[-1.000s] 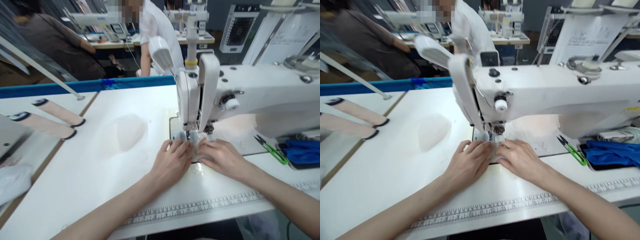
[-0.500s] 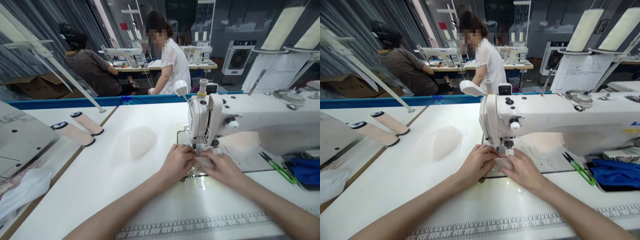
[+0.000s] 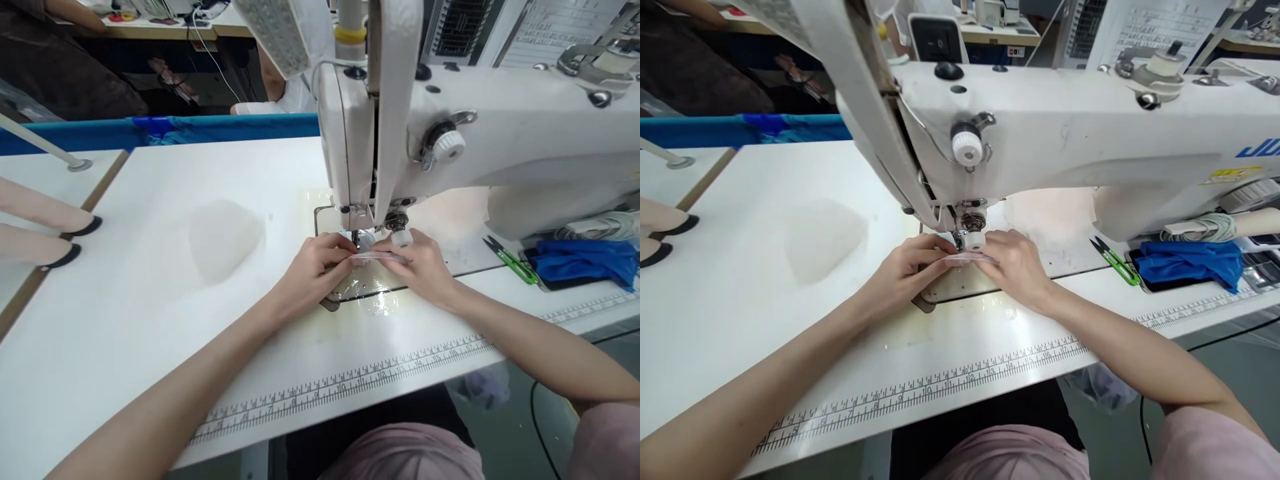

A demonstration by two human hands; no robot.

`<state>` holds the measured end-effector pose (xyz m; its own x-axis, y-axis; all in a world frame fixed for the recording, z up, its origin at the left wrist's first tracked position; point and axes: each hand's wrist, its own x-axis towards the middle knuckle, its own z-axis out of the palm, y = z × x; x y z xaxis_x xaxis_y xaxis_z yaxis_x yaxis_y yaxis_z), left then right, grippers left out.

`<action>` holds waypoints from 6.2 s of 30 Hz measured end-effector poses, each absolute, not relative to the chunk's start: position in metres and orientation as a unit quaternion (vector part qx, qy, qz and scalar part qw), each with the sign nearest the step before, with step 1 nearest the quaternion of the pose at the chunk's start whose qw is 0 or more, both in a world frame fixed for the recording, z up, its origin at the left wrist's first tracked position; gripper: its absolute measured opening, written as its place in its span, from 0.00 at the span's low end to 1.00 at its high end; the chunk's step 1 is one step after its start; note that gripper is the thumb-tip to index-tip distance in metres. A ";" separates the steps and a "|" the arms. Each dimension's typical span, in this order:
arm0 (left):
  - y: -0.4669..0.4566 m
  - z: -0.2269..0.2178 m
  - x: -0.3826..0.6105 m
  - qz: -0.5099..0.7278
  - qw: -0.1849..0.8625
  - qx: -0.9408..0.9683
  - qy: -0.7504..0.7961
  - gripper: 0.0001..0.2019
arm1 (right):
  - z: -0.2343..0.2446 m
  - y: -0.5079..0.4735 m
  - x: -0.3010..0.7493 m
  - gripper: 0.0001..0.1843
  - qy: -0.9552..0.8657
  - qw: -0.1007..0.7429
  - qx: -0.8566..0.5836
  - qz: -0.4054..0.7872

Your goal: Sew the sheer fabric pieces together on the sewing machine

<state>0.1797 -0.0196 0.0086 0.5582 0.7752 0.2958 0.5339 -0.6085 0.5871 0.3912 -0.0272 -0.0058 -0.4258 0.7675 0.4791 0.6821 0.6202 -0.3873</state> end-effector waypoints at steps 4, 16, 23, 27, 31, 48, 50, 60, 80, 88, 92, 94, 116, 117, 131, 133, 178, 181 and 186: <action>-0.033 0.005 0.179 0.234 0.032 0.912 0.336 0.11 | -0.007 -0.030 0.395 0.11 -0.876 0.321 -0.361 0.018; -0.070 0.000 0.186 0.136 -0.155 0.914 0.348 0.16 | -0.001 -0.035 0.394 0.12 -0.920 0.267 -0.281 -0.051; -0.066 -0.001 0.185 0.140 -0.144 0.914 0.354 0.15 | -0.001 -0.035 0.394 0.12 -0.919 0.269 -0.283 -0.055; -0.061 -0.003 0.183 0.154 -0.134 0.912 0.356 0.14 | -0.004 -0.032 0.393 0.11 -0.915 0.273 -0.289 -0.065; -0.053 -0.007 0.182 0.182 -0.129 0.904 0.365 0.13 | -0.008 -0.026 0.391 0.11 -0.910 0.279 -0.297 -0.080; -0.064 -0.004 0.187 0.170 -0.186 0.895 0.367 0.11 | -0.011 -0.031 0.393 0.14 -0.916 0.237 -0.303 -0.112; -0.062 -0.004 0.187 0.172 -0.186 0.895 0.367 0.11 | -0.012 -0.030 0.393 0.14 -0.916 0.236 -0.304 -0.112; -0.055 -0.006 0.188 0.187 -0.176 0.893 0.370 0.12 | -0.012 -0.029 0.392 0.13 -0.914 0.224 -0.315 -0.120; -0.042 -0.009 0.185 0.214 -0.131 0.886 0.390 0.13 | -0.012 -0.024 0.389 0.14 -0.908 0.193 -0.350 -0.126; -0.040 -0.010 0.184 0.213 -0.128 0.886 0.391 0.14 | -0.012 -0.025 0.388 0.15 -0.907 0.181 -0.360 -0.121; -0.041 -0.012 0.185 0.207 -0.155 0.883 0.392 0.14 | -0.012 -0.025 0.388 0.14 -0.908 0.185 -0.357 -0.116; -0.042 -0.013 0.185 0.204 -0.164 0.882 0.392 0.14 | -0.012 -0.024 0.389 0.15 -0.909 0.183 -0.354 -0.123; -0.038 0.021 0.166 0.160 -0.290 0.848 0.413 0.10 | 0.000 -0.030 0.403 0.22 -0.911 0.221 -0.330 -0.114; -0.039 0.022 0.166 0.172 -0.265 0.857 0.408 0.08 | -0.001 -0.032 0.402 0.22 -0.913 0.228 -0.319 -0.110; -0.031 0.000 0.175 0.204 -0.038 0.913 0.352 0.12 | -0.008 -0.043 0.389 0.19 -0.924 0.237 -0.292 -0.067; -0.031 -0.002 0.175 0.194 -0.040 0.916 0.350 0.13 | -0.009 -0.042 0.389 0.20 -0.922 0.231 -0.303 -0.065; -0.036 -0.001 0.173 0.232 -0.145 0.922 0.273 0.16 | -0.015 -0.029 0.388 0.16 -0.904 0.243 -0.325 -0.135; -0.036 0.003 0.171 0.232 -0.157 0.926 0.255 0.11 | -0.014 -0.029 0.386 0.14 -0.905 0.256 -0.304 -0.149; -0.040 0.003 0.174 0.231 -0.187 0.923 0.246 0.10 | -0.014 -0.031 0.386 0.10 -0.902 0.286 -0.292 -0.136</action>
